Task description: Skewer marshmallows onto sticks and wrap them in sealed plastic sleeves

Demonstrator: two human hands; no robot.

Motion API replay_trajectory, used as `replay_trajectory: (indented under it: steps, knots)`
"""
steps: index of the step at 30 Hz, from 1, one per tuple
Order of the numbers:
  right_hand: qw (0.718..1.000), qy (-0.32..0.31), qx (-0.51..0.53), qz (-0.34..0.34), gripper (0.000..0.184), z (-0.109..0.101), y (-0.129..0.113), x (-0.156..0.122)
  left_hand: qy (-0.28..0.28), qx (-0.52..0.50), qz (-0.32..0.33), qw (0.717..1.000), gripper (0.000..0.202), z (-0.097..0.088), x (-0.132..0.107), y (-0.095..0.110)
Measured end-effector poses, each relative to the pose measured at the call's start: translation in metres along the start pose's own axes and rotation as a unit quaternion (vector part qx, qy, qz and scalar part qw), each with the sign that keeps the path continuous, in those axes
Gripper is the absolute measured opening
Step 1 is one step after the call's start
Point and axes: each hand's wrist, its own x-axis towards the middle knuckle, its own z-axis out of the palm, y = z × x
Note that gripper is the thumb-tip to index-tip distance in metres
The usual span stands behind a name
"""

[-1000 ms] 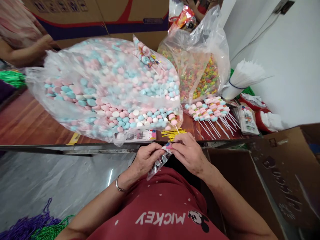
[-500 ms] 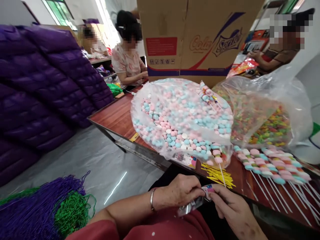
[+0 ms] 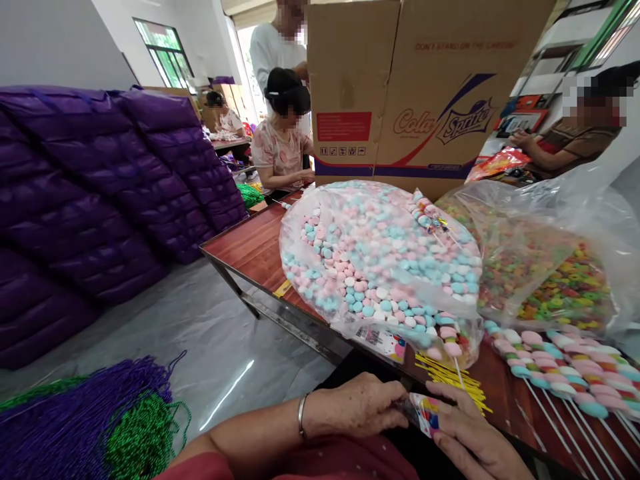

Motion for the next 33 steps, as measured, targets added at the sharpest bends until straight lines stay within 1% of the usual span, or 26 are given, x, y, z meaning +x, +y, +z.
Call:
replay_trajectory:
  steps: [2,3,5,6,9,10,12,14,16,19,24,26,27,29,30,31,33]
  knots:
    - [1.0,-0.006,-0.014,0.004,0.026,-0.001,0.002,-0.001,-0.008,0.001,0.005,1.0,0.017,-0.005,-0.001,0.001]
    - [1.0,-0.009,-0.016,0.003,0.026,-0.003,0.0,-0.001,-0.014,-0.016,0.007,1.0,0.017,-0.009,-0.003,0.003]
    - [0.999,-0.033,-0.006,-0.007,0.022,-0.005,-0.009,0.0,-0.033,-0.091,0.008,0.995,0.02,-0.016,-0.008,0.01]
    - [0.999,-0.029,0.007,-0.018,0.021,-0.007,-0.016,0.001,-0.049,-0.14,0.01,0.989,0.024,-0.019,-0.01,0.014]
    - [0.997,-0.054,0.033,-0.051,0.015,-0.007,-0.033,0.007,-0.084,-0.27,-0.002,0.959,0.042,-0.026,-0.013,0.023]
    - [0.996,-0.055,0.034,-0.06,0.015,-0.006,-0.036,0.009,-0.088,-0.295,-0.016,0.951,0.043,-0.027,-0.013,0.025]
    - [0.993,-0.054,0.041,-0.092,0.017,-0.002,-0.037,0.012,-0.097,-0.283,-0.043,0.953,0.037,-0.026,-0.011,0.026]
    - [0.991,-0.048,0.043,-0.119,0.017,0.005,-0.034,0.011,-0.105,-0.243,-0.042,0.963,0.026,-0.023,-0.008,0.025]
    - [0.989,-0.018,0.037,-0.142,0.016,0.011,-0.031,0.01,-0.097,-0.208,-0.031,0.973,0.019,-0.018,-0.007,0.022]
    - [0.988,0.029,0.012,-0.152,0.016,0.018,-0.029,0.009,-0.07,-0.194,-0.037,0.978,0.02,-0.011,-0.004,0.013]
    - [0.986,0.057,-0.008,-0.156,0.014,0.015,-0.037,0.01,-0.037,-0.244,-0.057,0.967,0.026,-0.006,0.001,0.001]
    - [0.986,0.096,-0.003,-0.133,0.015,0.01,-0.036,0.009,-0.02,-0.276,-0.061,0.959,0.027,-0.007,0.002,0.002]
    - [0.986,0.131,-0.004,-0.103,0.017,0.007,-0.034,0.009,-0.013,-0.292,-0.062,0.954,0.027,-0.008,0.002,0.003]
    - [0.977,0.209,-0.039,-0.007,0.018,0.0,-0.026,0.01,-0.006,-0.322,-0.058,0.945,0.028,-0.009,0.003,0.006]
    - [0.969,0.231,-0.076,0.047,0.016,-0.003,-0.02,0.011,-0.003,-0.334,-0.056,0.941,0.028,-0.009,0.003,0.007]
    - [0.96,0.234,-0.122,0.096,0.014,-0.005,-0.014,0.013,0.001,-0.343,-0.055,0.938,0.029,-0.009,0.003,0.008]
    - [0.942,0.192,-0.22,0.166,0.014,-0.008,-0.003,0.02,0.013,-0.357,-0.058,0.932,0.029,-0.007,0.003,0.009]
